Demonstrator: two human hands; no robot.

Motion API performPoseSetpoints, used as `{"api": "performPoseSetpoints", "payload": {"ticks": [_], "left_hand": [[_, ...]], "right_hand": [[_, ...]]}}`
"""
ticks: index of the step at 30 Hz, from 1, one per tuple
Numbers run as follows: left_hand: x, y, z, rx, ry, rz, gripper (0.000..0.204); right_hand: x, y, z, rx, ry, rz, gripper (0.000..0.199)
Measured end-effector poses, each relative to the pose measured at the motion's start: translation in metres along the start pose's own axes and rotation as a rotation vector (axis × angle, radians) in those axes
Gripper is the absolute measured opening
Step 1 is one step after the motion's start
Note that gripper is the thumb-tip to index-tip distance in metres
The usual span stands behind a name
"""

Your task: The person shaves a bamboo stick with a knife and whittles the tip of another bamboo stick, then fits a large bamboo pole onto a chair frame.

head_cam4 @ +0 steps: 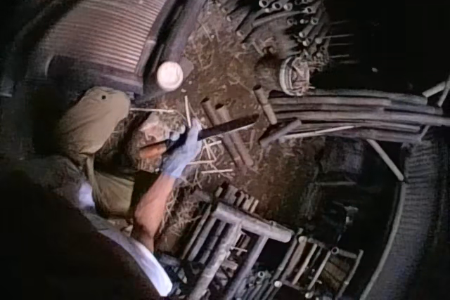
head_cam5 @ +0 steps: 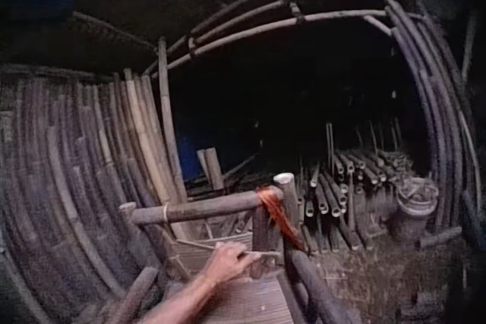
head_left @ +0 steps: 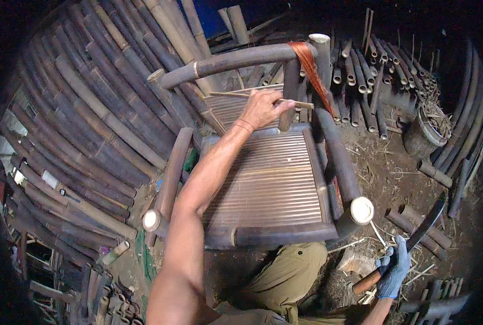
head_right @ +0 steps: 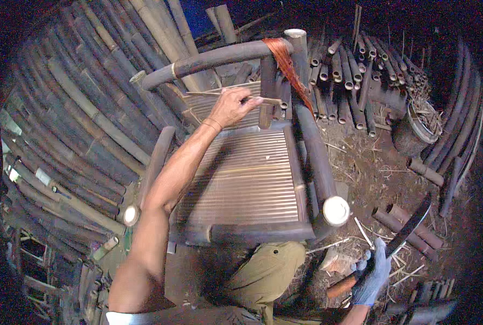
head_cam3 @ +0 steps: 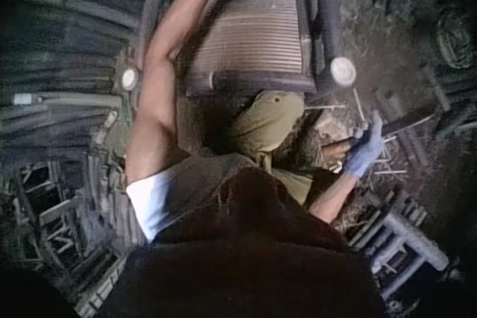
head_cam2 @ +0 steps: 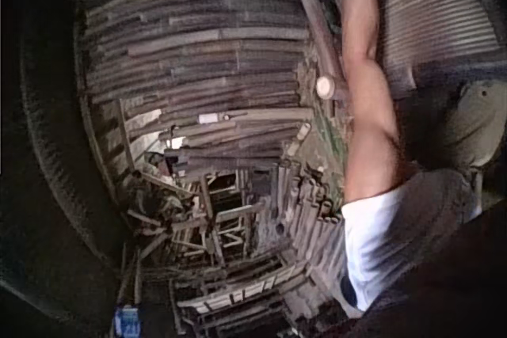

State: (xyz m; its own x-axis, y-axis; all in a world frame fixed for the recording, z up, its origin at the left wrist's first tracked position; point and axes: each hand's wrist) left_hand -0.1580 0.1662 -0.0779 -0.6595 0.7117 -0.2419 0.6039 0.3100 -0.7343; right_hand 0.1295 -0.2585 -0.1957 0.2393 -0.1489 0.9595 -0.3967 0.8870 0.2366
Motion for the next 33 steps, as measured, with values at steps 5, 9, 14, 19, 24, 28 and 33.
{"api": "performPoseSetpoints", "payload": {"ticks": [5, 9, 14, 19, 24, 28, 33], "left_hand": [[0.073, 0.013, -0.02, -0.042, -0.061, -0.077, 0.05], [0.084, 0.019, -0.022, -0.026, -0.137, -0.026, 0.057], [0.084, 0.024, -0.034, 0.035, -0.24, -0.1, 0.053], [0.098, 0.022, -0.054, 0.096, -0.141, 0.003, 0.036], [0.106, 0.019, -0.058, 0.171, -0.117, 0.033, 0.034], [0.105, 0.017, -0.056, 0.153, -0.128, 0.039, 0.031], [0.105, 0.016, -0.054, 0.143, -0.145, 0.007, 0.033]], "right_hand": [[0.024, 0.032, 0.024, -0.006, -0.045, -0.003, 0.024], [0.029, 0.063, 0.036, -0.019, -0.046, 0.018, 0.021], [0.034, 0.108, 0.053, -0.019, -0.103, -0.066, 0.033], [0.042, 0.191, 0.064, 0.21, -0.312, 0.019, 0.064], [0.028, 0.311, 0.038, 0.409, -0.26, -0.182, 0.044], [-0.02, 0.378, 0.025, 0.642, -0.725, 0.396, 0.047], [-0.06, 0.401, 0.02, 0.472, -0.636, 0.222, 0.058]]}}
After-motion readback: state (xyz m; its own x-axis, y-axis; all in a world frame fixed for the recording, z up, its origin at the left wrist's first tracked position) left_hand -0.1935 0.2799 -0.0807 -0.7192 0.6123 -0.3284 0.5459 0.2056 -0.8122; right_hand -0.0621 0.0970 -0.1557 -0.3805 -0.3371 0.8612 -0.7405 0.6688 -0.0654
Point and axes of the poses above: each hand's wrist, its own z-axis away from the middle knuckle, its own y-axis out of the palm, x = y × z, and after that the axes turned 13 degrees about -y, right-handed
